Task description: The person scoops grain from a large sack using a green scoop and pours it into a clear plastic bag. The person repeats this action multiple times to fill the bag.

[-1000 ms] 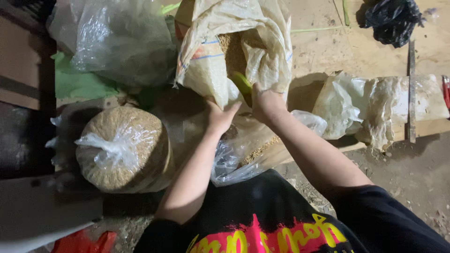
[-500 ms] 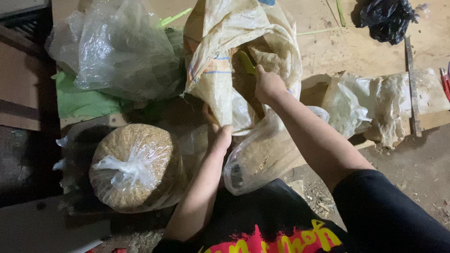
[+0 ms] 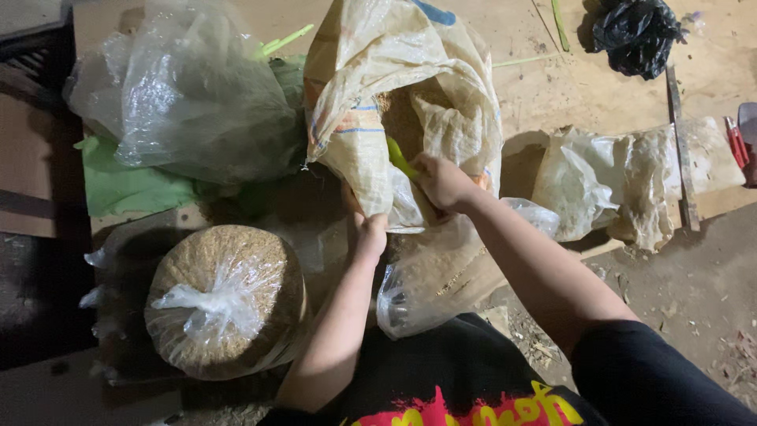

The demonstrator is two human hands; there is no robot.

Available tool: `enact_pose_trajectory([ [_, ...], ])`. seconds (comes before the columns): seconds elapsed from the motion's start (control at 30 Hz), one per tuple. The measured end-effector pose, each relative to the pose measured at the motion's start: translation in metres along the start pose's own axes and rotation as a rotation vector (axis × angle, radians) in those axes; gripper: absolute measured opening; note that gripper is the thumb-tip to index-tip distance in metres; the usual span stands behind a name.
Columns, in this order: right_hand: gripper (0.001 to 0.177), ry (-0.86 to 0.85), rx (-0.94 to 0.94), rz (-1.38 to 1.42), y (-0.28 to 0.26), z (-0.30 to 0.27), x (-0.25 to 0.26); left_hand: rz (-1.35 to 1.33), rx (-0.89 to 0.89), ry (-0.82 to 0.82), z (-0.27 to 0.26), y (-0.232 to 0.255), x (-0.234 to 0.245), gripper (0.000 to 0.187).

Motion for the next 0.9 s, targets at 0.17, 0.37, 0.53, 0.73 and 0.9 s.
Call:
enact_pose_trajectory([
  [0.17,0.028,-0.080,0.123,0.158,0.001,-0.002,-0.007,0.252,0.117,0.003,-0.004,-0.017,0.011,0.060],
  [0.37,0.029,-0.019,0.073,0.275,-0.011,0.005,-0.008,0.259,0.223,-0.027,-0.009,-0.005,0.007,0.054],
  [0.53,0.028,-0.028,-0.025,0.341,-0.010,-0.015,0.021,0.024,0.019,-0.153,-0.021,0.033,-0.007,0.103],
  [0.73,0.026,-0.027,-0.172,0.577,0.001,-0.030,0.049,0.476,-0.256,-0.060,-0.062,0.076,-0.006,0.097],
  [0.9,0.025,0.023,-0.150,0.738,0.028,-0.034,0.074,0.619,-0.442,-0.091,-0.101,0.087,-0.019,0.063],
])
Point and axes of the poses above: each hand's wrist, its own z-axis towards the middle knuckle, its own x-axis out of the back of the hand, y = z × x, the point moved 4 cm from there along z, towards the middle knuckle, and after that the axes turned 9 degrees about -z, right-handed, at the moved point
